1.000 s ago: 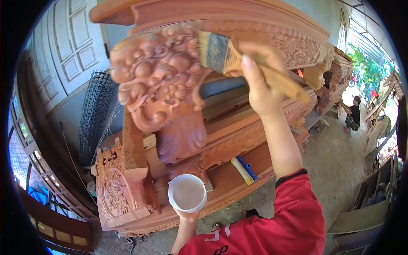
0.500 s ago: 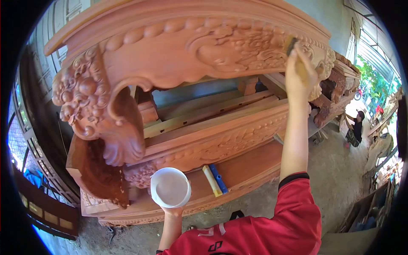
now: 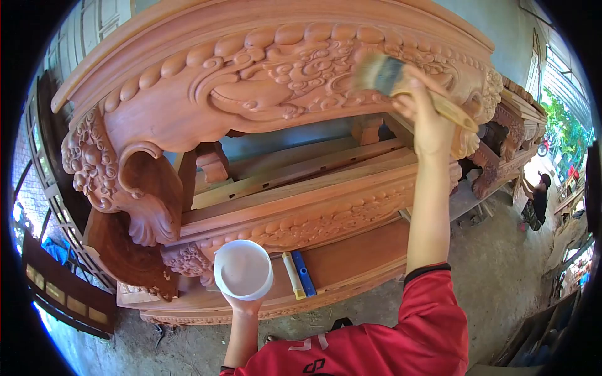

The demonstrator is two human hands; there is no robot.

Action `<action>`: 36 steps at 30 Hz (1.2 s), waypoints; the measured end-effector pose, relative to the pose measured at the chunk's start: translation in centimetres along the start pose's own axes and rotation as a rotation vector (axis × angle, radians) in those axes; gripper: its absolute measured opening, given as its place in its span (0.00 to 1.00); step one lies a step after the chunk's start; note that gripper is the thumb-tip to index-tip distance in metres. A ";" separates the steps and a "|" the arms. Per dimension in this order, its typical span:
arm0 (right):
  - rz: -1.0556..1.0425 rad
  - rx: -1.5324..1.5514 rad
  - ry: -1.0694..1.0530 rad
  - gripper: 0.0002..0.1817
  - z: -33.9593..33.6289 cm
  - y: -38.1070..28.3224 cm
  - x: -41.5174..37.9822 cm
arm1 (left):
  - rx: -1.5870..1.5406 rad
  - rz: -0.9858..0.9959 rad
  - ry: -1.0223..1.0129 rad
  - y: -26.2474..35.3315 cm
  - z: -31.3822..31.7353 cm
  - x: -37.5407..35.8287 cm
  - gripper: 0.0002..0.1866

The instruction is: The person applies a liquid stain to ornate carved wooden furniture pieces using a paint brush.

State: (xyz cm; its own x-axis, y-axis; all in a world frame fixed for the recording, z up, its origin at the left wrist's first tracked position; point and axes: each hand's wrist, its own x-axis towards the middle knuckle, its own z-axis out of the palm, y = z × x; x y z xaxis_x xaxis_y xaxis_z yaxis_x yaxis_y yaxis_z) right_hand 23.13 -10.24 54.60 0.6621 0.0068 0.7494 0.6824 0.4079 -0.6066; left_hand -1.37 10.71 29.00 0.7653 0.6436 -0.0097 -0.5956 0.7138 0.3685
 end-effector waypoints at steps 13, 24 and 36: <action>-0.734 -0.625 -0.288 0.21 2.7 1.2 -2.7 | -0.037 -0.113 -0.057 -2.0 -0.4 0.3 0.34; 0.381 -0.097 -0.998 0.10 -1.1 5.4 -16.2 | 0.074 -0.347 -0.143 -5.2 1.0 -0.6 0.32; 0.439 -0.195 -0.880 0.12 -5.4 4.5 -18.4 | 0.180 -0.448 -0.079 -7.8 -1.2 -2.5 0.31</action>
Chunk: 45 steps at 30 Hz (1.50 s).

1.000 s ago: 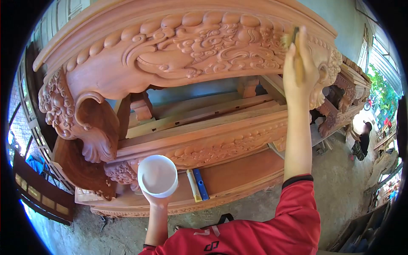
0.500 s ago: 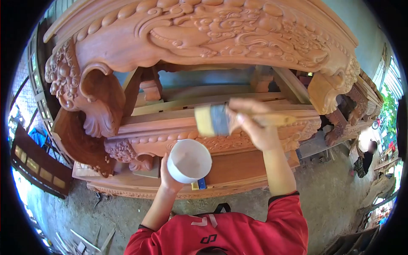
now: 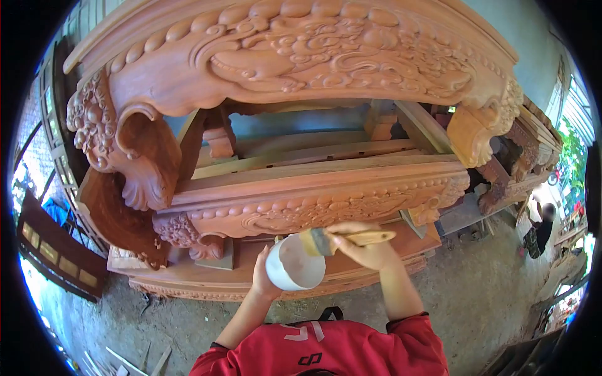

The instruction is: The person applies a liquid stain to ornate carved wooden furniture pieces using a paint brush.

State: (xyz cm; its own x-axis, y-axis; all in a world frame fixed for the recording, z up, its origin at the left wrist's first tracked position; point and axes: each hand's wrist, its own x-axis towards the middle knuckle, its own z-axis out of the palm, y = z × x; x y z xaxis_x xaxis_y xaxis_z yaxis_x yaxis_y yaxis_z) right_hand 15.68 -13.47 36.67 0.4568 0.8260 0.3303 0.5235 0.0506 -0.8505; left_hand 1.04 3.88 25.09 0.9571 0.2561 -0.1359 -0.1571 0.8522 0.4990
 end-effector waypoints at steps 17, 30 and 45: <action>-0.496 -0.508 0.944 0.11 -16.3 -9.1 8.8 | -0.064 0.085 -0.035 1.7 2.1 -1.5 0.30; -0.396 -1.006 0.996 0.12 -15.6 -9.6 9.3 | -0.058 0.115 -0.049 1.8 1.6 -0.7 0.33; -0.804 -1.146 1.407 0.09 -25.4 -9.5 10.0 | -0.068 0.079 -0.004 1.7 1.5 -0.3 0.29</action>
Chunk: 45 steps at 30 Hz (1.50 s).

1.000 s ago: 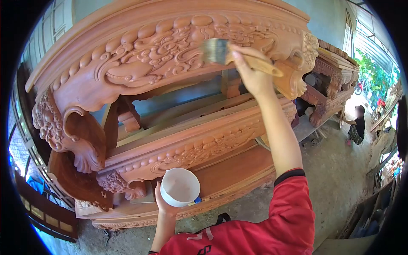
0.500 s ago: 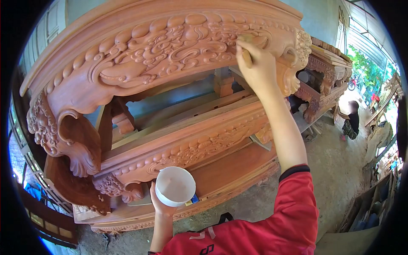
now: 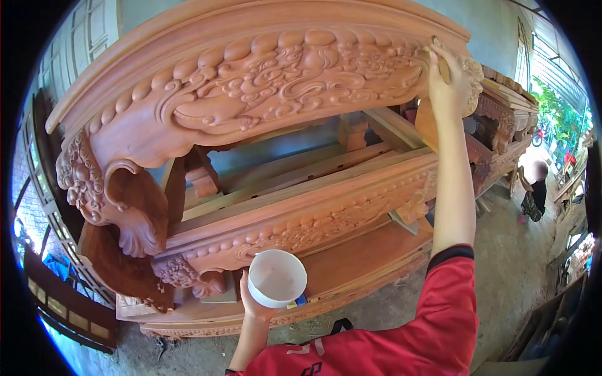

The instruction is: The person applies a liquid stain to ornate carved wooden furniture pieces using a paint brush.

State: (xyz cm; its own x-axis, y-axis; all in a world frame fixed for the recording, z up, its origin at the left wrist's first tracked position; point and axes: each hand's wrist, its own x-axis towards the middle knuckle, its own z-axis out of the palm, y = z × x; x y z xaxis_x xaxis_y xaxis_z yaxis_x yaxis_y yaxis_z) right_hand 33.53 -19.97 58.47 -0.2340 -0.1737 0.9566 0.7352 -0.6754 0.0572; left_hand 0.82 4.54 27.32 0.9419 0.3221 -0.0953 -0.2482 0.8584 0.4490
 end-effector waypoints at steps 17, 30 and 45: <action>0.681 0.951 -0.376 0.14 1.7 -9.8 -2.5 | 0.028 -0.101 -0.040 -1.3 0.2 1.7 0.32; 0.213 0.062 -0.019 0.17 -1.6 3.7 -1.7 | -0.052 -0.111 -0.040 0.7 0.5 0.4 0.31; 0.485 0.963 -0.444 0.12 -1.8 -13.0 -3.4 | -0.098 -0.213 -0.104 2.9 0.1 1.7 0.28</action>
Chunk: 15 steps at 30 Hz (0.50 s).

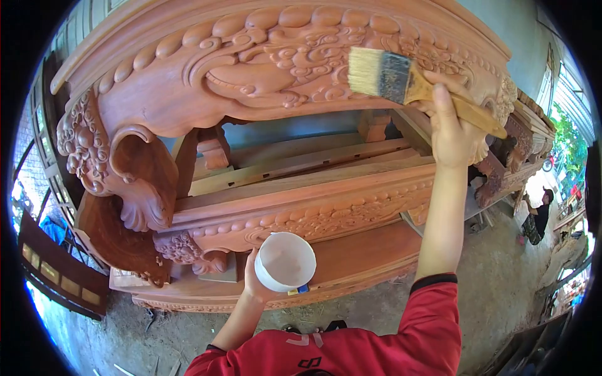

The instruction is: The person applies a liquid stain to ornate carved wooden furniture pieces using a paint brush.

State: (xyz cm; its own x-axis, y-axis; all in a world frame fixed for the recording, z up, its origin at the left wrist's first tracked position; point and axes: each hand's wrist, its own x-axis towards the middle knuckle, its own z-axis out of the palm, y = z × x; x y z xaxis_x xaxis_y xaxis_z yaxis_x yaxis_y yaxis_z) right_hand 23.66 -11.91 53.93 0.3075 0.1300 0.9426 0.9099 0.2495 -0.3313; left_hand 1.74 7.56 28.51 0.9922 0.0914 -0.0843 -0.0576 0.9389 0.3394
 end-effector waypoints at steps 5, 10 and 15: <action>0.421 0.313 0.534 0.14 -1.7 4.3 -0.8 | 0.045 0.071 0.016 3.2 0.1 -0.6 0.26; 0.070 -0.513 0.701 0.12 -3.5 3.2 -0.5 | 0.024 0.111 -0.115 6.3 -0.5 -1.4 0.20; -0.418 -1.092 0.164 0.12 1.2 1.6 -1.4 | 0.085 0.102 -0.026 7.4 -0.6 -1.3 0.22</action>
State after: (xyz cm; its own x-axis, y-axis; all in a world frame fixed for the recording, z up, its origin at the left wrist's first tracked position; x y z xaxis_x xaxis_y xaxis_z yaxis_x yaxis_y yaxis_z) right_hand 24.37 -10.49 52.03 -0.1108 0.0886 0.9899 0.6797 -0.7199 0.1405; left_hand -0.04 14.57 30.57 0.9842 0.1756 -0.0209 -0.1505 0.8936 0.4229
